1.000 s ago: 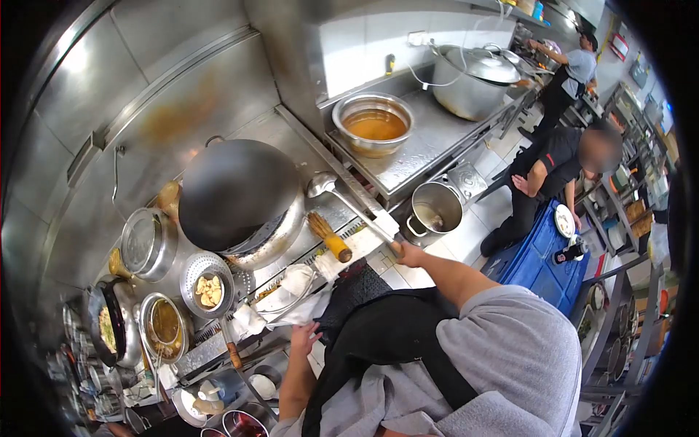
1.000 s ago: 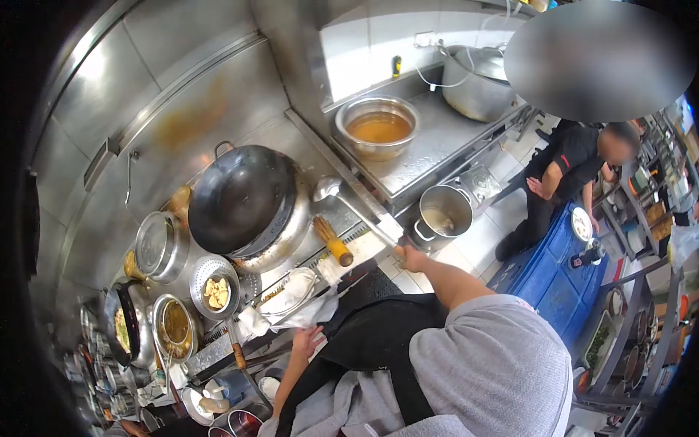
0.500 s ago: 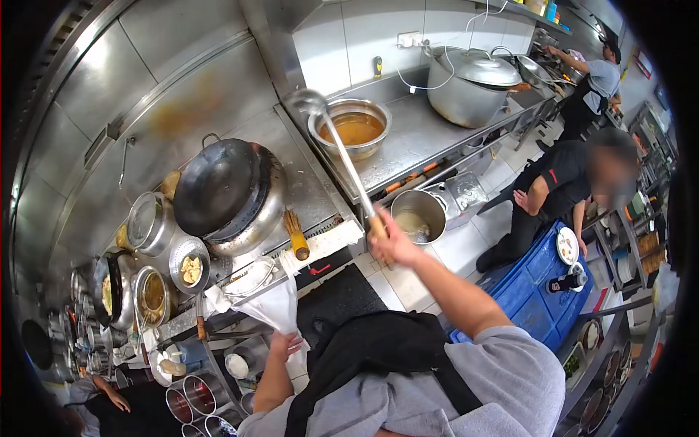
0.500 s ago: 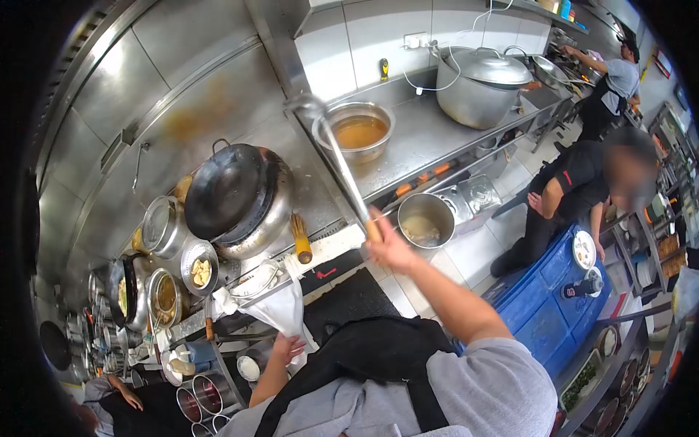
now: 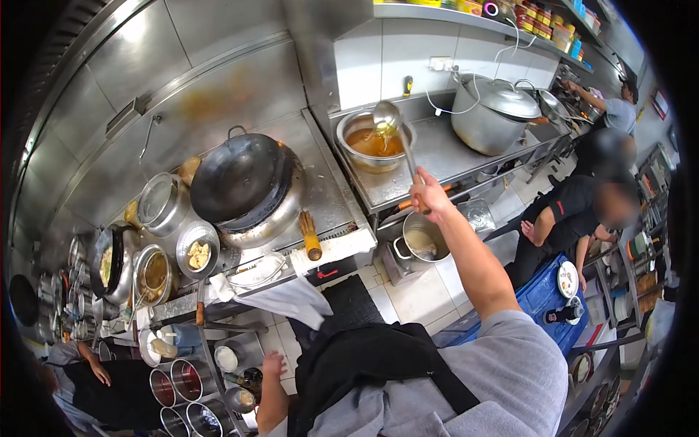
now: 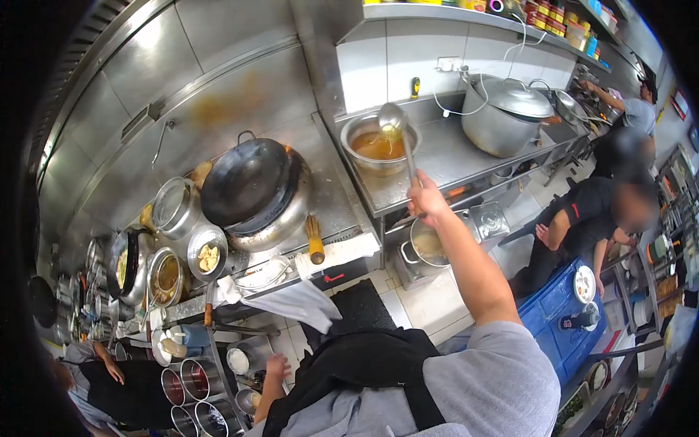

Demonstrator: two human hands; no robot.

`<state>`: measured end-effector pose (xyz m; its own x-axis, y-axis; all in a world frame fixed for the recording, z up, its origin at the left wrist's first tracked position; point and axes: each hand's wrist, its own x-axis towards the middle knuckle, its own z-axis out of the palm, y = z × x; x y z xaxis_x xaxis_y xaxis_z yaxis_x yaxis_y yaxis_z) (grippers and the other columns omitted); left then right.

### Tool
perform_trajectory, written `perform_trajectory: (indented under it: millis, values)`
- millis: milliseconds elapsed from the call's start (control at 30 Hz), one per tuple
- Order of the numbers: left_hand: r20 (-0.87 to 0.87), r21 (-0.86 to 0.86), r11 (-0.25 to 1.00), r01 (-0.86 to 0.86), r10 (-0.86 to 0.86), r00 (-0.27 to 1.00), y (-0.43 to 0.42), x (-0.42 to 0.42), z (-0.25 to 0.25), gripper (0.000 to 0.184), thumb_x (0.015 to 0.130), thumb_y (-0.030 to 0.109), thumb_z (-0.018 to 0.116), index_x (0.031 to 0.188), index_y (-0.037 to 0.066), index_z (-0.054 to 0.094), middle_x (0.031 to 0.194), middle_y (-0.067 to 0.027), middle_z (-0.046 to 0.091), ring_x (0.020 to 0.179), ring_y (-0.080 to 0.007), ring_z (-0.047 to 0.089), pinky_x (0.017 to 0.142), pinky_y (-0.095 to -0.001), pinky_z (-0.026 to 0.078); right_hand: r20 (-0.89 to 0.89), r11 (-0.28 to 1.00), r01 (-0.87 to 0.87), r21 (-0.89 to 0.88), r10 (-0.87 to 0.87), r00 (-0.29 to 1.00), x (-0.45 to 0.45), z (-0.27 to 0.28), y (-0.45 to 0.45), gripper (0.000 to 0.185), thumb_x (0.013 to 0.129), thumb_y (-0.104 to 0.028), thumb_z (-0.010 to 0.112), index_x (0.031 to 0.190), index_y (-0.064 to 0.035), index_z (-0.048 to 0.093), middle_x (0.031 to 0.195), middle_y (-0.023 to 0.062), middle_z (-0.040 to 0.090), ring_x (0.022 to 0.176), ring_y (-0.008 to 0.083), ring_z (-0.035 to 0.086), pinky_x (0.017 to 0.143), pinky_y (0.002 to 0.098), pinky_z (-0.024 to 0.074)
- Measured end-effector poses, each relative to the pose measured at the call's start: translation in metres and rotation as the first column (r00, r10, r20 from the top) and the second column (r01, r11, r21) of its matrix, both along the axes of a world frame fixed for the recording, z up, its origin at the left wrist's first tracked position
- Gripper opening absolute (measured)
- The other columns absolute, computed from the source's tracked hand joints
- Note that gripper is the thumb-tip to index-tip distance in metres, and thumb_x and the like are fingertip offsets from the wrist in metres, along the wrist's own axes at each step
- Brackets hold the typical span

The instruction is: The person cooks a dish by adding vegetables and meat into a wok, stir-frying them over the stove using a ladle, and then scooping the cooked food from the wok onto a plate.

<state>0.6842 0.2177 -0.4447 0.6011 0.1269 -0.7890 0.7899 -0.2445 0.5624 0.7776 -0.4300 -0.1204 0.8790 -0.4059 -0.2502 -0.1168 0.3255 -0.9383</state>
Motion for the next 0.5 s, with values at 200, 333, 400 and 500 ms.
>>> perform_trajectory:
  millis: [200, 333, 400, 500]
  values:
    - [0.270, 0.565, 0.300, 0.769, -0.948, 0.171, 0.112, -0.059, -0.044, 0.020, 0.082, 0.029, 0.062, 0.090, 0.012, 0.067, 0.091, -0.0108, 0.067, 0.077, -0.0337, 0.066, 0.066, -0.0464, 0.053, 0.168, 0.987, 0.038, 0.155, -0.065, 0.984, -0.014, 0.037, 0.035, 0.085, 0.084, 0.003, 0.053, 0.154, -0.0190, 0.011, 0.076, 0.0053, 0.052, 0.051, 0.0111, 0.045, 0.042, 0.0259, 0.0351]
    - [0.071, 0.665, 0.074, 0.743, -0.997, 0.036, 0.160, -0.016, -0.034, 0.022, 0.082, 0.031, 0.061, 0.084, 0.010, 0.068, 0.088, -0.0125, 0.068, 0.075, -0.0333, 0.066, 0.063, -0.0451, 0.053, 0.233, 0.945, -0.043, 0.325, -0.036, 0.972, -0.016, 0.038, 0.084, 0.078, 0.086, 0.001, 0.052, 0.152, -0.0223, 0.018, 0.081, 0.0078, 0.052, 0.051, 0.0105, 0.044, 0.041, 0.0237, 0.0354]
    - [0.032, 0.701, 0.012, 0.713, -0.999, -0.015, 0.171, 0.023, -0.031, 0.023, 0.082, 0.031, 0.060, 0.082, 0.009, 0.069, 0.087, -0.0133, 0.069, 0.073, -0.0331, 0.067, 0.061, -0.0444, 0.052, 0.235, 0.909, -0.095, 0.405, -0.003, 0.972, -0.005, 0.039, 0.119, 0.075, 0.086, 0.000, 0.051, 0.151, -0.0231, 0.022, 0.083, 0.0088, 0.052, 0.050, 0.0105, 0.044, 0.041, 0.0229, 0.0355]
    - [-0.011, -0.002, 0.824, 0.567, -0.567, 0.824, 0.170, 0.084, -0.027, 0.025, 0.080, 0.017, 0.060, 0.104, 0.011, 0.062, 0.085, -0.0147, 0.070, 0.064, -0.0269, 0.067, 0.049, -0.0417, 0.050, 0.220, 0.903, -0.233, 0.361, 0.160, 0.962, 0.028, 0.028, 0.169, 0.069, 0.087, -0.001, 0.051, 0.149, -0.0223, 0.028, 0.086, 0.0117, 0.052, 0.050, 0.0105, 0.044, 0.040, 0.0221, 0.0359]
